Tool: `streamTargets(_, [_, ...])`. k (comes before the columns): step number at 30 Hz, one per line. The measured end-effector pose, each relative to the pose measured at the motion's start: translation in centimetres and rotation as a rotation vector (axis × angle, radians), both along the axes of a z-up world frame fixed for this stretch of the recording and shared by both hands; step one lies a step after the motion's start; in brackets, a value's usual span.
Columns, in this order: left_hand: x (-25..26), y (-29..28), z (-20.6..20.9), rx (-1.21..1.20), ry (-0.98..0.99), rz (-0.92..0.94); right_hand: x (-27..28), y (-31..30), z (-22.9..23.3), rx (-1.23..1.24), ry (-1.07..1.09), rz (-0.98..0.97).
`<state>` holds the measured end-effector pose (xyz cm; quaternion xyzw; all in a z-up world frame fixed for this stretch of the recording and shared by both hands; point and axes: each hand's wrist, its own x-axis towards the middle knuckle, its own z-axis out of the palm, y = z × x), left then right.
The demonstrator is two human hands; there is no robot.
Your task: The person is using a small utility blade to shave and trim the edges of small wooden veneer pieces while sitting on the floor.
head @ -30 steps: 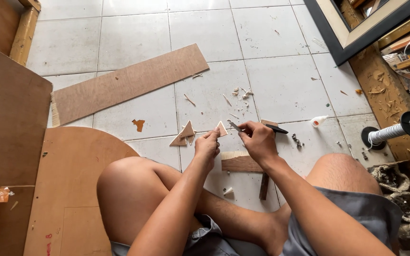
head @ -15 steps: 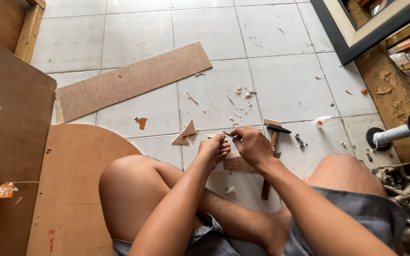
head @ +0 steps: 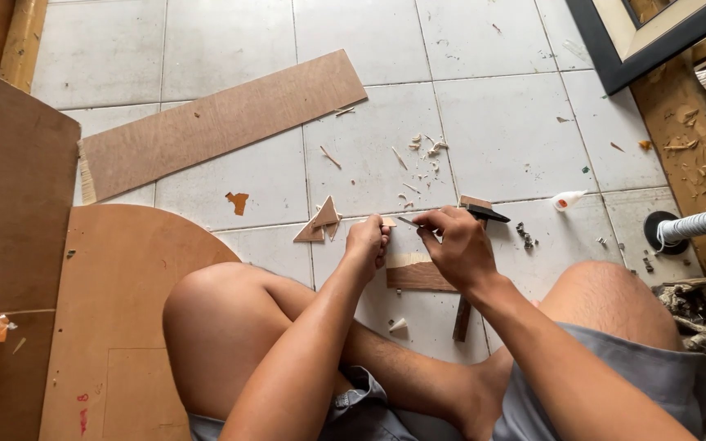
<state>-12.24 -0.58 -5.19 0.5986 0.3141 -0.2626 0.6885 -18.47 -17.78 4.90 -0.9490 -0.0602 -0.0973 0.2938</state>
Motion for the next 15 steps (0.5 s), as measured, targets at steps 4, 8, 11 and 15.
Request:
streamTargets(4, [0.0,0.0,0.1,0.009,0.003,0.017,-0.3,0.4,-0.2,-0.018,-0.121,0.037])
streamTargets(8, [0.4,-0.1,-0.4,0.012,0.01,0.015,-0.2,-0.1,-1.2,-0.084,-0.2,0.075])
streamTargets(11, [0.5,-0.1,0.1,0.008,0.017,0.02,-0.1,-0.1,-1.4,-0.088,-0.218,0.082])
streamTargets(15, [0.4,-0.2,0.4,0.0,0.022,0.027,-0.1,0.0,-1.3,-0.084,-0.224,0.094])
